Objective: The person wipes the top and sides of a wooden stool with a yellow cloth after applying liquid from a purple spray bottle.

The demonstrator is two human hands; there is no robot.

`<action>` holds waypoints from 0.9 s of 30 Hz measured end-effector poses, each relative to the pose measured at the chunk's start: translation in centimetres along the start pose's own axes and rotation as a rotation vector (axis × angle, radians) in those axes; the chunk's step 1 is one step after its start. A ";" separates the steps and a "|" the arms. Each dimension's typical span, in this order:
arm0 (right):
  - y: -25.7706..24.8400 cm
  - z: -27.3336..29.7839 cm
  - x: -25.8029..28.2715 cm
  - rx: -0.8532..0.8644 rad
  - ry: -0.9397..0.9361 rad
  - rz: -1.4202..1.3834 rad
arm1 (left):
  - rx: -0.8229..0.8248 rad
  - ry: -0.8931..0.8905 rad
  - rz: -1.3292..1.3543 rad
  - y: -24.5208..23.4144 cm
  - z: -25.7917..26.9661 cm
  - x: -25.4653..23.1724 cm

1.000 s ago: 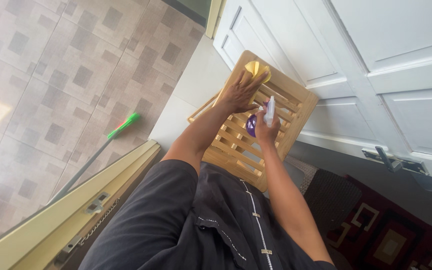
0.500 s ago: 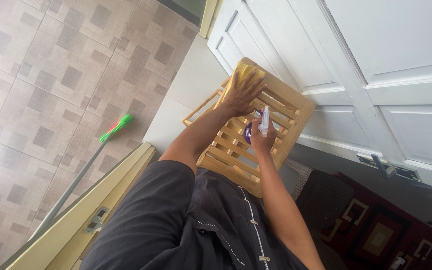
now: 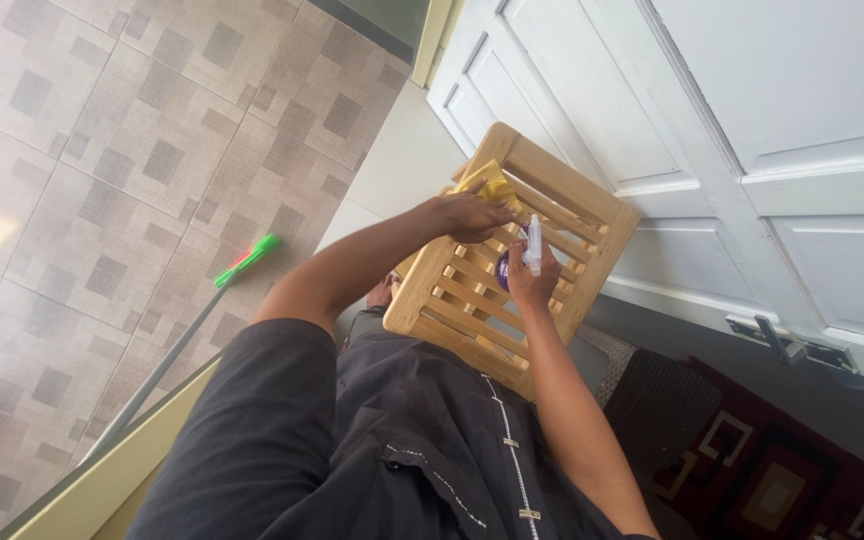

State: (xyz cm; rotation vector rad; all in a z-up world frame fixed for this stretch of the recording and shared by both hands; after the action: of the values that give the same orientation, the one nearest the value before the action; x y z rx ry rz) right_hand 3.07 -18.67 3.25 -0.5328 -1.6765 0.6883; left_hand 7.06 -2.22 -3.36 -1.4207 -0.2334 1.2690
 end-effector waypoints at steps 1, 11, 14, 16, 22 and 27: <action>-0.1 0.3 -0.3 0.008 0.009 0.004 | 0.034 0.034 0.014 -0.4 0.3 -0.3; 0.2 0.8 -1.4 -0.035 -0.088 -0.090 | -0.564 0.337 -0.193 -8.8 -7.0 -4.2; 0.5 1.4 -2.1 -0.004 -0.089 -0.139 | -0.493 0.292 -0.438 -4.7 -9.0 -3.1; 1.0 1.7 -2.9 0.036 -0.014 -0.165 | -0.225 0.086 -0.525 -1.3 -9.7 -0.2; 0.6 2.2 -4.4 -0.016 0.205 -0.457 | -0.348 -0.028 -0.315 0.6 -6.2 4.4; 0.7 2.2 -5.0 0.029 0.221 -0.351 | -0.478 -0.289 -0.089 -0.2 -1.4 4.0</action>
State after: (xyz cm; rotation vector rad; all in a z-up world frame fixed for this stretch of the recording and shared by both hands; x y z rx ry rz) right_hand 1.96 -21.91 -1.12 -0.2717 -1.4992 0.3820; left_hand 9.83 0.06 -5.69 -1.5956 -0.8320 1.3996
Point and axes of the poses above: each hand's wrist, its own z-axis away from the middle knuckle, its own y-axis out of the palm, x = y × z, the point moved 4 cm from there along -z, towards the middle knuckle, and after that the axes turned 5 degrees about -x, right-handed, at the moved point
